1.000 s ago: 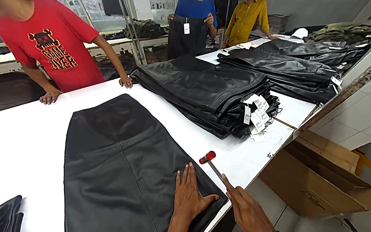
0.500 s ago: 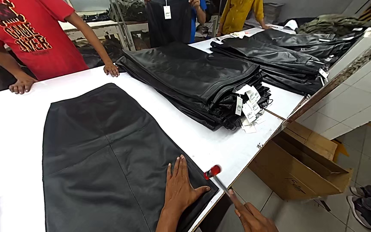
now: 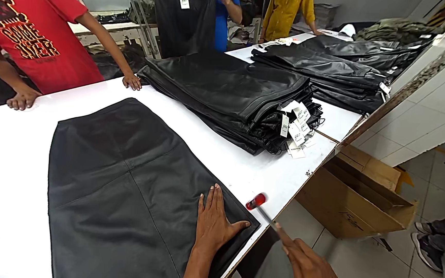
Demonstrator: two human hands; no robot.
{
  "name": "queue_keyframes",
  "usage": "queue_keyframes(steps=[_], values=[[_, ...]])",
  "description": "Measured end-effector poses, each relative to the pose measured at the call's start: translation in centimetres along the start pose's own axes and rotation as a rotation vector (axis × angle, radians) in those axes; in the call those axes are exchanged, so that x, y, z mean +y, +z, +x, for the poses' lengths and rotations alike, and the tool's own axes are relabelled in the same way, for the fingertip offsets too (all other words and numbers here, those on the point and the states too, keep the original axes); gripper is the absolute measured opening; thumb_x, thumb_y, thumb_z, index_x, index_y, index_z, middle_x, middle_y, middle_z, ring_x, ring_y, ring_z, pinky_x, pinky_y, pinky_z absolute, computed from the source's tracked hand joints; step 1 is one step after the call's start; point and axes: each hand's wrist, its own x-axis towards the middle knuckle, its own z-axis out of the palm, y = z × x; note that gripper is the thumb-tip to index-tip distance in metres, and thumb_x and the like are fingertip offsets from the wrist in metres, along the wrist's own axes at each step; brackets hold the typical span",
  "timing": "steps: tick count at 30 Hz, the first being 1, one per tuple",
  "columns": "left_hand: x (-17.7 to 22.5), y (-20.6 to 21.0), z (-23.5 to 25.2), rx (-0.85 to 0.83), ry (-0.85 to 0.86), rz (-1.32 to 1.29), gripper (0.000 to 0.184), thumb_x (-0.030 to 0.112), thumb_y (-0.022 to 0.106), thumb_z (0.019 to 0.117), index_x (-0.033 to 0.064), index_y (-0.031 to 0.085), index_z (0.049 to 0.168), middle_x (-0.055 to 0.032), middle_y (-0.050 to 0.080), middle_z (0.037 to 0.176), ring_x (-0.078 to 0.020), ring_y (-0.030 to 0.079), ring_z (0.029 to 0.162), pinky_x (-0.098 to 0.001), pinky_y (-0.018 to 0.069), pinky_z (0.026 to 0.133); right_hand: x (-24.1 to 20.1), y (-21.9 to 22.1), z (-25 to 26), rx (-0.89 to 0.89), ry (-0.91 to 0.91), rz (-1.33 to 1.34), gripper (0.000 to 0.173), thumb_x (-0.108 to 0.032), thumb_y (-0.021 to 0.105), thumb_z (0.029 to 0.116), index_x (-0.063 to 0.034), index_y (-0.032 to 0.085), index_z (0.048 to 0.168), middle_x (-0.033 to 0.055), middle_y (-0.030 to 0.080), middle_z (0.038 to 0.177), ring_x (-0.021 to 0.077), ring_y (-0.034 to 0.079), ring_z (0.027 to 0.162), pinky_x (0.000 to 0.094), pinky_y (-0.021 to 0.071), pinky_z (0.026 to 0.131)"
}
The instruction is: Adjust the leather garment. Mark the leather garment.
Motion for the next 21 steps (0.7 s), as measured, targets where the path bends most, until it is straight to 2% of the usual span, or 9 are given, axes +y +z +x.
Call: queue_keyframes(steps=[2, 5, 6, 9, 13, 14, 16, 17, 21], values=[[0.1, 0.2, -0.1, 0.009, 0.015, -0.004, 0.146, 0.105, 0.04, 0.0619, -0.0026, 0.026, 0.16, -0.0135, 0.032, 0.166, -0.0262, 0.025, 0.156, -0.0537, 0.0113, 0.127, 0.7, 0.4, -0.1, -0.05, 0.029, -0.011, 0.047, -0.028, 0.042, 0.1096, -0.0231, 0.047, 0.156, 0.0151, 0.065, 0.09, 0.0272, 0.063, 0.064, 0.0437, 0.0548, 0.057], [0.1, -0.1, 0.1, -0.009, 0.004, -0.009, 0.146, 0.105, 0.039, 0.062, -0.0028, 0.025, 0.16, -0.0136, 0.03, 0.167, -0.0265, 0.023, 0.157, -0.0543, 0.0105, 0.127, 0.1, 0.0, -0.2, 0.043, -0.02, 0.066, 0.046, -0.022, 0.043, 0.1093, -0.0134, 0.049, 0.154, 0.0156, 0.064, 0.087, 0.0253, 0.06, 0.062, 0.0405, 0.0529, 0.056], [0.0, -0.1, 0.0, -0.012, 0.001, -0.005, 0.146, 0.105, 0.039, 0.0622, -0.0026, 0.024, 0.161, -0.0134, 0.03, 0.167, -0.0265, 0.023, 0.157, -0.0544, 0.0104, 0.127, -0.2, 0.0, -0.5, 0.033, -0.021, 0.06, 0.045, -0.022, 0.043, 0.1095, -0.0131, 0.049, 0.154, 0.0162, 0.064, 0.088, 0.0258, 0.06, 0.062, 0.0411, 0.0529, 0.055], [0.0, 0.1, -0.1, -0.004, 0.019, 0.004, 0.145, 0.104, 0.039, 0.0633, -0.0024, 0.025, 0.16, -0.0128, 0.03, 0.167, -0.0259, 0.023, 0.157, -0.0547, 0.0105, 0.127, 0.3, 0.4, -1.1, -0.055, 0.027, -0.002, 0.046, -0.026, 0.042, 0.1099, -0.0203, 0.047, 0.156, 0.0158, 0.065, 0.089, 0.0277, 0.063, 0.063, 0.0442, 0.0547, 0.056], [-0.1, 0.1, 0.0, -0.008, 0.03, 0.017, 0.141, 0.104, 0.036, 0.065, 0.0016, 0.028, 0.161, -0.0093, 0.027, 0.169, -0.0247, 0.019, 0.158, -0.055, 0.0092, 0.127, 0.2, -0.3, -2.1, 0.04, -0.012, 0.062, 0.044, -0.02, 0.045, 0.1092, -0.0098, 0.051, 0.152, 0.0186, 0.063, 0.087, 0.0273, 0.06, 0.062, 0.0419, 0.0526, 0.055], [-0.2, 0.3, 0.0, -0.004, 0.039, 0.029, 0.139, 0.104, 0.034, 0.0662, 0.0028, 0.028, 0.161, -0.0087, 0.027, 0.169, -0.0245, 0.019, 0.158, -0.0557, 0.0095, 0.127, 0.2, -0.3, -2.6, 0.018, -0.009, 0.045, 0.044, -0.02, 0.045, 0.109, -0.0106, 0.051, 0.152, 0.019, 0.063, 0.087, 0.028, 0.06, 0.061, 0.0425, 0.0525, 0.054], [-0.4, 0.6, -0.1, 0.022, 0.067, 0.038, 0.133, 0.102, 0.032, 0.0702, 0.005, 0.03, 0.161, -0.0089, 0.028, 0.169, -0.0247, 0.021, 0.157, -0.0571, 0.0114, 0.126, 0.8, 0.1, -3.3, -0.075, 0.037, 0.013, 0.046, -0.024, 0.043, 0.11, -0.0173, 0.048, 0.155, 0.0183, 0.064, 0.09, 0.0294, 0.063, 0.064, 0.0451, 0.0545, 0.057], [-0.4, 0.6, -0.1, 0.023, 0.077, 0.027, 0.13, 0.1, 0.031, 0.0729, 0.0058, 0.03, 0.162, -0.0092, 0.026, 0.169, -0.0247, 0.02, 0.158, -0.0574, 0.0109, 0.126, 1.0, 0.0, -3.5, -0.079, 0.051, 0.028, 0.045, -0.025, 0.043, 0.1101, -0.017, 0.049, 0.154, 0.0185, 0.065, 0.09, 0.0301, 0.063, 0.066, 0.0457, 0.055, 0.059], [-1.1, 0.8, -0.4, 0.105, 0.124, -0.123, 0.102, 0.081, 0.035, 0.0922, 0.007, 0.029, 0.162, -0.0084, 0.028, 0.169, -0.023, 0.02, 0.158, -0.0571, 0.0108, 0.127, 0.0, -1.3, -3.6, 0.064, 0.012, 0.109, 0.044, -0.02, 0.044, 0.1095, -0.0044, 0.052, 0.15, 0.0206, 0.065, 0.089, 0.0274, 0.062, 0.067, 0.0402, 0.0542, 0.061]])
